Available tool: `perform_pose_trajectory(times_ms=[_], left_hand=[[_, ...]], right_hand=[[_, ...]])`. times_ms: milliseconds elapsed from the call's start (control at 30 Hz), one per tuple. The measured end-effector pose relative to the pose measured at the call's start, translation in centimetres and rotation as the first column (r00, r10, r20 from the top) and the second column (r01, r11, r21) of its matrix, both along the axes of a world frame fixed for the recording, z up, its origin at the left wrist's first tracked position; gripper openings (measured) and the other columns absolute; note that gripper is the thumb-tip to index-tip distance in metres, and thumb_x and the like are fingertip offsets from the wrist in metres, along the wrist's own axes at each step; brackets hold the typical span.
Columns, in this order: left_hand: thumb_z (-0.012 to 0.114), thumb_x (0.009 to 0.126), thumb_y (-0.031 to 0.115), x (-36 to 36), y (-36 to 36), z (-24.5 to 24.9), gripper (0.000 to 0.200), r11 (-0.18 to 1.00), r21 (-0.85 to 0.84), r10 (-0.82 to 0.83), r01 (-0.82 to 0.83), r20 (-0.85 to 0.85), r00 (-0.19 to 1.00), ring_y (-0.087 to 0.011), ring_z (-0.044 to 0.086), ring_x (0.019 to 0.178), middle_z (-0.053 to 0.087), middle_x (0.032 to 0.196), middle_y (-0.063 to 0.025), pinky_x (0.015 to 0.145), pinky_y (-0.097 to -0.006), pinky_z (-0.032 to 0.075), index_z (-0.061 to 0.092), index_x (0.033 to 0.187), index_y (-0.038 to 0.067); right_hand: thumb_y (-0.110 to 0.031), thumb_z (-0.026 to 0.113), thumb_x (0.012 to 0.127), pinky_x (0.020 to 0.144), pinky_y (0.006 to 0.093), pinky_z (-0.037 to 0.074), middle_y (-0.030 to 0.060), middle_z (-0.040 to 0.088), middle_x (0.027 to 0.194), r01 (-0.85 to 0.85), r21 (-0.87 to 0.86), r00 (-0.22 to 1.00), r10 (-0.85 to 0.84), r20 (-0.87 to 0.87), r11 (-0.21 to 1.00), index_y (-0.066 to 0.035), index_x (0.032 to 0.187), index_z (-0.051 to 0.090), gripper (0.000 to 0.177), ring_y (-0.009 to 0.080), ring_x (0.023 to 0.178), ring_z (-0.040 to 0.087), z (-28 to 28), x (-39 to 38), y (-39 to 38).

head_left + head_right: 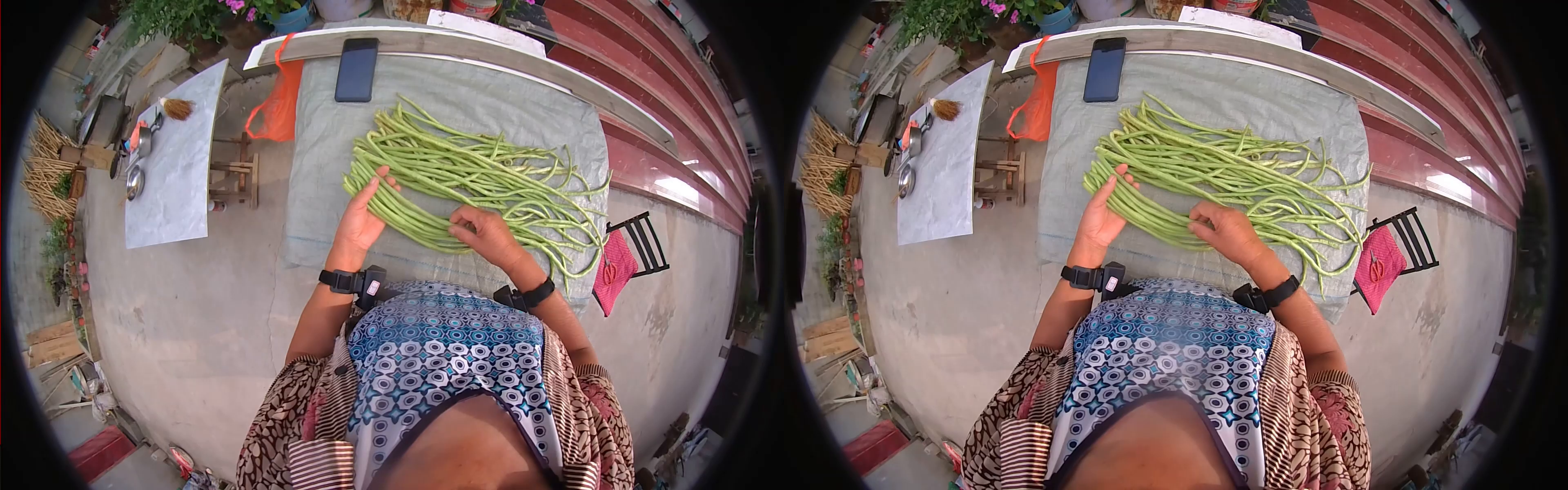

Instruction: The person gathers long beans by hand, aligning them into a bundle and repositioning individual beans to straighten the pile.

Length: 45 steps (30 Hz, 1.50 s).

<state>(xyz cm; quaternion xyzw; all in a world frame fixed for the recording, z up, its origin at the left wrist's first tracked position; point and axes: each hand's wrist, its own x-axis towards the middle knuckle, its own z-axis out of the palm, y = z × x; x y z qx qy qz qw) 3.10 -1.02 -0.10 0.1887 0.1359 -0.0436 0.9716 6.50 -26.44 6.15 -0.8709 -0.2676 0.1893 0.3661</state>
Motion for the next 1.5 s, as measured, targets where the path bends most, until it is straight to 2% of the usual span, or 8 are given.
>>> perform_pose_trajectory(times_ms=[233, 367, 567, 667, 933, 1233, 1367, 1500], left_hand=[[0.057, 0.096, 0.019, 0.3, 0.5, -2.0, 0.011, 0.988, -0.149, -0.03, 0.049, 0.128, 0.991, -0.0204, 0.059, 0.087, 0.06, 0.089, -0.0029, 0.091, -0.0399, 0.048, 0.059, 0.102, 0.01], [0.058, 0.095, 0.019, 0.2, 0.3, -2.9, 0.008, 0.986, -0.16, 0.043, -0.042, 0.004, 0.999, -0.0199, 0.059, 0.083, 0.06, 0.088, -0.0029, 0.089, -0.0406, 0.049, 0.058, 0.095, 0.011], [0.06, 0.094, 0.018, 0.2, 0.1, -1.9, 0.007, 0.994, -0.075, 0.076, -0.084, -0.107, 0.991, -0.0201, 0.06, 0.085, 0.062, 0.092, -0.0054, 0.084, -0.0396, 0.051, 0.059, 0.096, 0.011], [0.061, 0.093, 0.017, 0.2, 0.2, -1.7, 0.012, 0.996, -0.028, 0.078, -0.082, -0.132, 0.988, -0.0198, 0.06, 0.086, 0.064, 0.101, -0.0077, 0.082, -0.0382, 0.052, 0.057, 0.102, 0.01], [0.064, 0.091, 0.016, 0.1, -0.2, -0.2, 0.036, 0.987, 0.128, 0.114, -0.093, -0.165, 0.98, -0.0169, 0.059, 0.089, 0.062, 0.118, -0.0126, 0.079, -0.0337, 0.053, 0.049, 0.122, 0.004], [0.067, 0.089, 0.017, 0.5, -0.4, -0.3, 0.027, 0.972, 0.195, 0.175, -0.131, -0.226, 0.958, -0.0171, 0.058, 0.084, 0.065, 0.104, -0.0089, 0.08, -0.0341, 0.051, 0.057, 0.112, 0.005], [0.068, 0.088, 0.015, 0.3, 0.4, -2.9, 0.017, 0.991, 0.089, 0.116, -0.101, -0.188, 0.975, -0.0191, 0.06, 0.087, 0.065, 0.096, -0.0069, 0.081, -0.0353, 0.051, 0.059, 0.1, 0.006], [0.067, 0.088, 0.014, 0.0, 0.2, -2.0, 0.015, 0.991, 0.069, 0.123, -0.111, -0.216, 0.969, -0.0213, 0.062, 0.093, 0.065, 0.096, -0.0075, 0.083, -0.0358, 0.052, 0.059, 0.098, 0.006]], right_hand=[[-0.029, 0.064, 0.087, 0.064, 0.0413, 0.05, 0.0097, 0.065, 0.086, -0.084, -0.183, 0.965, 0.126, 0.232, 0.979, -0.011, 0.096, 0.061, 0.021, 0.0308, 0.075, 0.064, 2.1, 0.2, 0.5], [-0.028, 0.066, 0.084, 0.065, 0.0405, 0.05, 0.0078, 0.061, 0.091, 0.116, -0.178, 0.93, -0.043, 0.365, 0.977, -0.012, 0.094, 0.062, 0.02, 0.0291, 0.077, 0.063, 2.3, 0.7, 1.8], [-0.017, 0.069, 0.079, 0.069, 0.0403, 0.049, 0.007, 0.06, 0.09, 0.162, -0.204, 0.792, -0.003, 0.611, 0.965, -0.011, 0.095, 0.062, 0.018, 0.0283, 0.084, 0.06, -0.4, 3.1, 4.0], [-0.016, 0.069, 0.079, 0.07, 0.0414, 0.049, 0.0072, 0.06, 0.09, 0.189, -0.182, 0.809, -0.048, 0.586, 0.965, -0.011, 0.094, 0.062, 0.017, 0.0284, 0.084, 0.059, -0.6, 3.1, 4.4], [-0.012, 0.066, 0.081, 0.071, 0.0394, 0.05, 0.0065, 0.061, 0.088, -0.029, -0.063, 0.879, 0.055, 0.474, 0.998, -0.011, 0.094, 0.064, 0.014, 0.0288, 0.086, 0.06, 0.3, 1.4, 2.9], [-0.013, 0.066, 0.081, 0.07, 0.0395, 0.05, 0.0076, 0.06, 0.088, -0.159, 0.008, 0.878, 0.138, 0.458, 0.987, -0.01, 0.094, 0.065, 0.013, 0.0295, 0.084, 0.06, 0.4, 0.8, 2.4], [-0.014, 0.068, 0.082, 0.07, 0.038, 0.05, 0.0095, 0.062, 0.089, -0.163, -0.026, 0.907, 0.16, 0.39, 0.986, -0.008, 0.095, 0.065, 0.014, 0.0291, 0.084, 0.061, 0.6, 0.9, 2.5], [-0.018, 0.068, 0.082, 0.067, 0.0385, 0.051, 0.0086, 0.061, 0.087, 0.076, -0.085, 0.872, -0.025, 0.489, 0.994, -0.01, 0.093, 0.065, 0.014, 0.0285, 0.083, 0.062, 0.4, 1.6, 4.2]])
